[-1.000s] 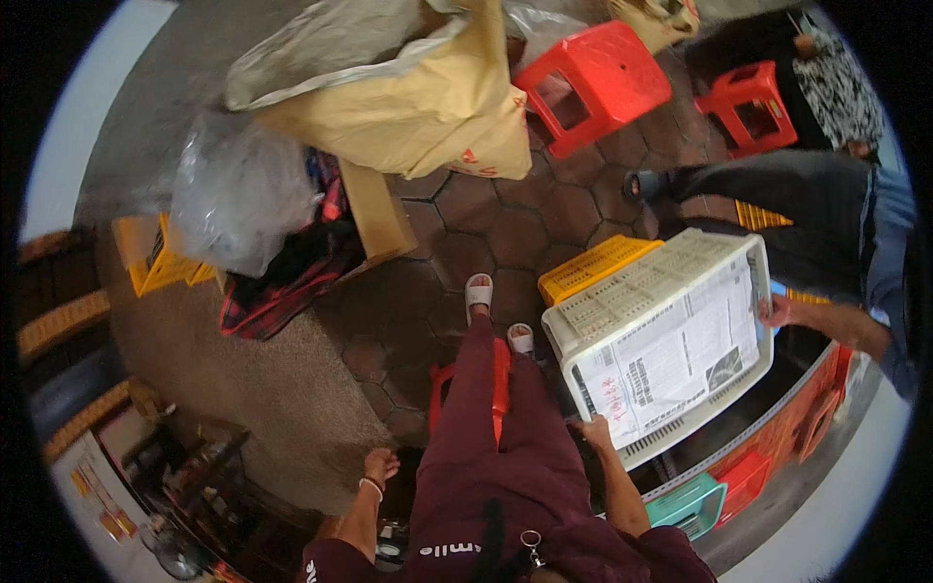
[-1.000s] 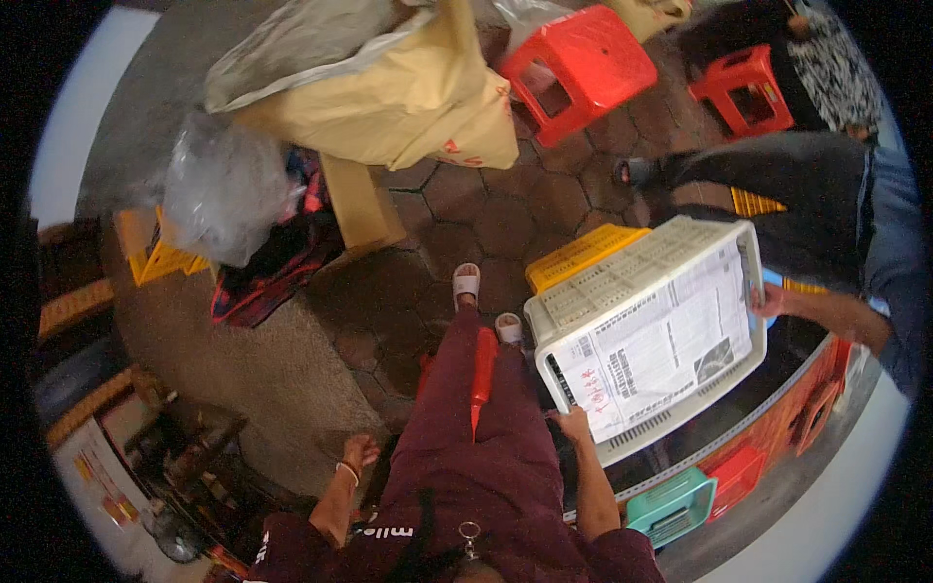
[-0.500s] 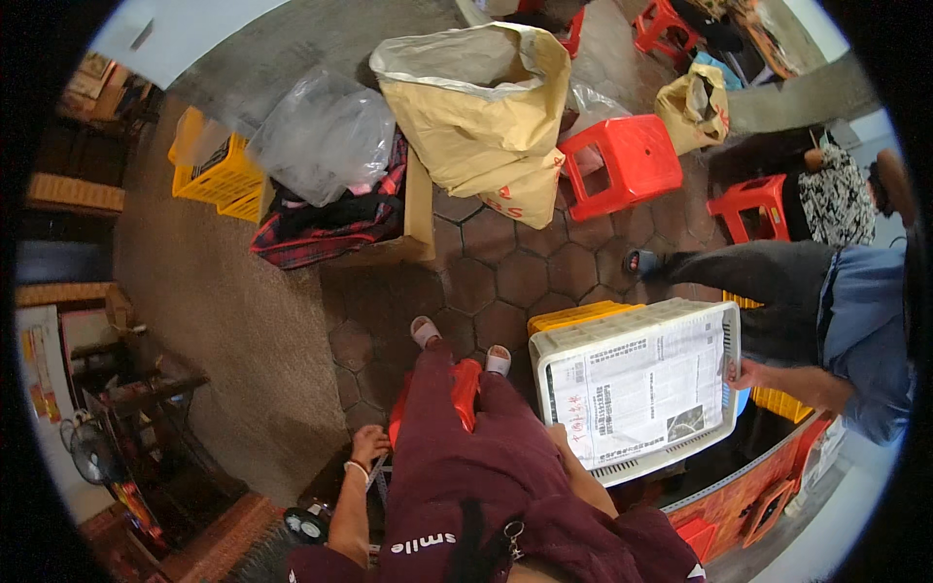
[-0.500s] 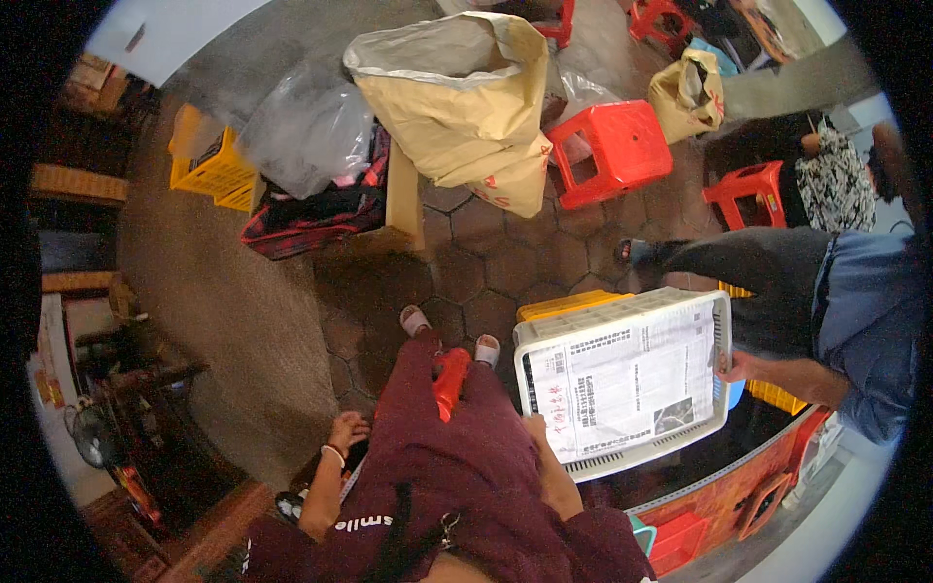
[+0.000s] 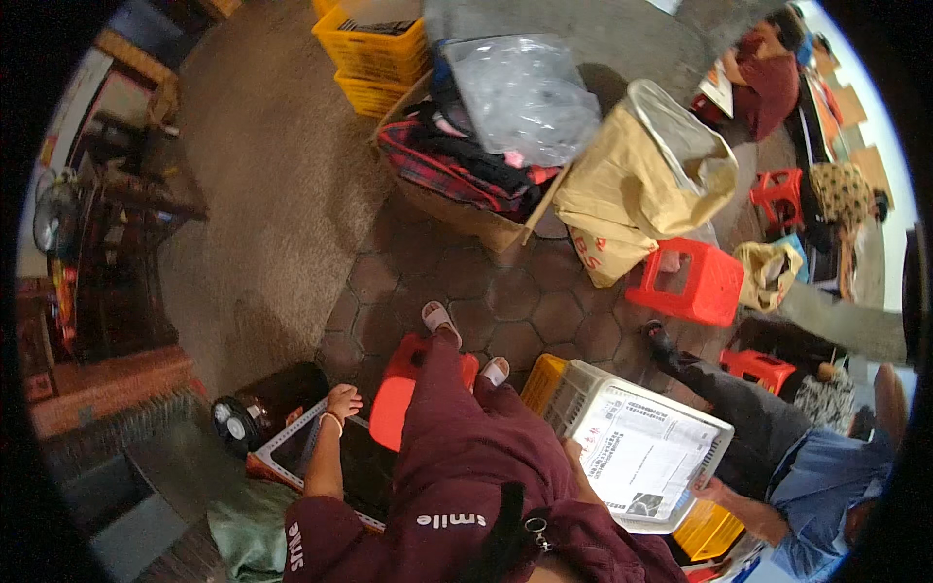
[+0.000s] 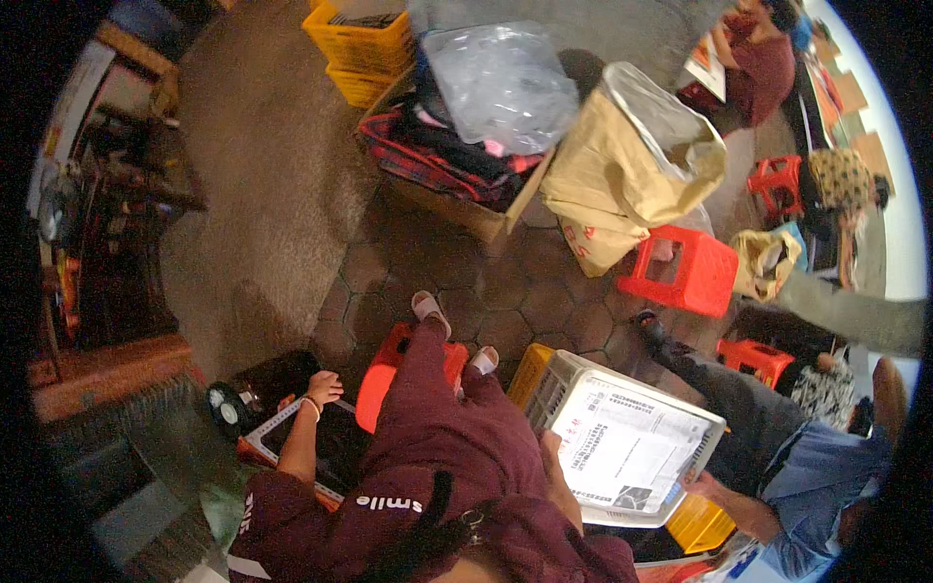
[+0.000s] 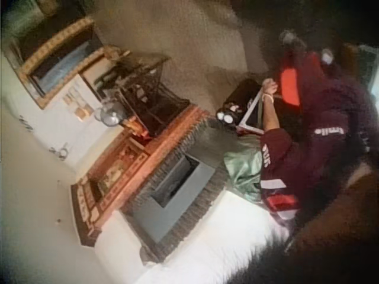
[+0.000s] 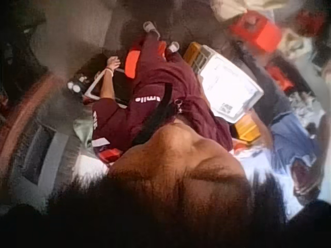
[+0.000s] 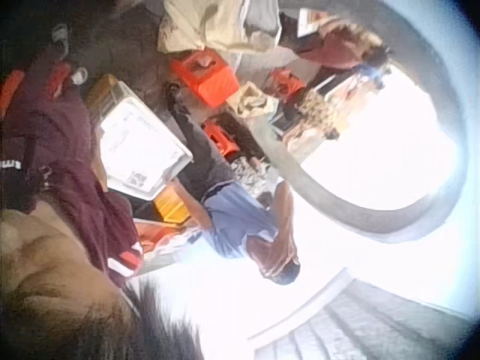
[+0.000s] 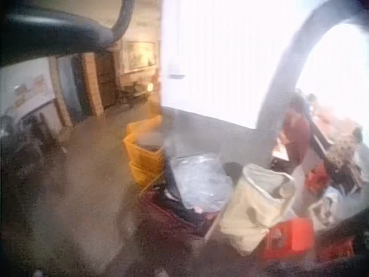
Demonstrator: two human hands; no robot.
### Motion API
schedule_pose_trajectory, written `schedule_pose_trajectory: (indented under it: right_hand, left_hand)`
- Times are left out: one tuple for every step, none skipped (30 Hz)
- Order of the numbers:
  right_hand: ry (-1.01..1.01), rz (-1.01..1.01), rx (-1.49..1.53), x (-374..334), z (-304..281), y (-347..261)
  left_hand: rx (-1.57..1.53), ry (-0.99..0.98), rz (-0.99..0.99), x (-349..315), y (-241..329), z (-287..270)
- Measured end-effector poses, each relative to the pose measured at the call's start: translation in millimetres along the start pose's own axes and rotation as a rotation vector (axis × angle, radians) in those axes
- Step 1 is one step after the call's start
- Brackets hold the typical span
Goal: The person repeatedly picks up metal rods and black plastic caps, fits the caps onto the rods, and places the assembled units into a green basket. The person works at a table with multiple baskets and a large sack of parts, while another person works nearby.
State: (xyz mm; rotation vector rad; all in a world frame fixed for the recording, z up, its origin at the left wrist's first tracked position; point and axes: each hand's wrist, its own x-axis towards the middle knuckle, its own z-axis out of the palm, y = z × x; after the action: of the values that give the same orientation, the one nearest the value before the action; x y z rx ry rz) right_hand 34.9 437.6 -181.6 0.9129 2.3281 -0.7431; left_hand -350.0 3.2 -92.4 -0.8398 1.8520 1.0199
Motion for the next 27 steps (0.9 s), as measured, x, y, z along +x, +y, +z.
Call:
schedule_pose_trajectory:
  right_hand:
    - [-0.008,-0.016,-0.016,-4,-10,-7]
    - [-0.014,-0.031,-0.033,-8,-20,-16]
    - [-0.027,-0.026,-0.062,-15,-28,-26]
    - [-0.029,-0.024,-0.095,-18,-33,-32]
    - [-0.036,-0.020,-0.119,-23,-36,-42]
    - [-0.025,-0.024,-0.142,-29,-41,-51]
    - [-0.010,-0.027,-0.169,-29,-46,-64]
    - [0.006,-0.018,-0.179,-39,-46,-77]
    - [0.035,-0.062,-0.088,-51,-45,-100]
    - [0.114,-0.073,-0.013,-60,-49,-112]
    - [0.196,-0.094,0.061,-70,-55,-124]
    - [0.239,-0.100,0.110,-84,-60,-141]
    - [0.254,-0.079,0.138,-88,-63,-163]
    - [0.263,-0.057,0.150,-101,-67,-182]
    - [0.231,-0.057,0.115,-95,-74,-202]
    - [0.206,-0.042,0.087,-96,-78,-222]
    - [0.193,-0.011,0.063,-101,-83,-235]
    - [0.176,0.005,0.050,-101,-88,-254]
    - [0.159,0.017,0.029,-101,-90,-275]
    - [0.135,0.026,0.007,-100,-92,-293]
    - [0.113,0.011,-0.021,-93,-100,-314]
    - [0.092,-0.005,-0.042,-91,-101,-335]
    - [0.066,-0.018,-0.061,-86,-104,-353]
    - [0.054,-0.019,-0.091,-83,-110,-364]
    - [0.059,0.019,-0.058,-96,-97,-371]
    - [0.072,0.065,-0.020,-105,-81,-374]
    - [0.060,0.093,-0.021,-110,-80,-382]
  left_hand:
    - [-0.024,0.006,-0.033,-1,-19,-15]
    - [-0.049,0.008,-0.065,-1,-40,-32]
    - [-0.062,-0.010,-0.104,8,-68,-55]
    - [-0.032,0.011,-0.136,4,-81,-73]
    - [-0.047,0.000,-0.169,-1,-92,-101]
    - [-0.045,-0.004,-0.229,-3,-101,-129]
    - [-0.121,0.011,-0.211,-6,-110,-161]
    - [-0.184,0.077,-0.276,-5,-112,-195]
    - [-0.227,0.135,-0.331,11,-176,-260]
    - [-0.250,0.175,-0.344,9,-178,-291]
    - [-0.270,0.225,-0.340,11,-178,-321]
    - [-0.278,0.279,-0.335,3,-171,-358]
    - [-0.267,0.331,-0.319,6,-151,-398]
    - [-0.257,0.386,-0.291,4,-134,-438]
    - [-0.266,0.461,-0.275,-9,-130,-469]
    - [-0.251,0.526,-0.248,-12,-117,-498]
    - [-0.211,0.571,-0.218,-5,-92,-516]
    - [-0.167,0.639,-0.199,-7,-63,-535]
    - [-0.138,0.674,-0.169,-6,-37,-560]
    - [-0.125,0.697,-0.144,-7,-14,-577]
    - [-0.200,0.579,-0.059,3,-20,-604]
    - [-0.274,0.470,0.038,3,-22,-640]
    - [-0.349,0.363,0.136,2,-27,-666]
    - [-0.312,0.310,0.189,6,-20,-668]
    - [-0.207,0.234,0.282,12,38,-670]
    - [-0.099,0.152,0.373,16,98,-665]
    - [-0.010,0.179,0.377,12,136,-652]
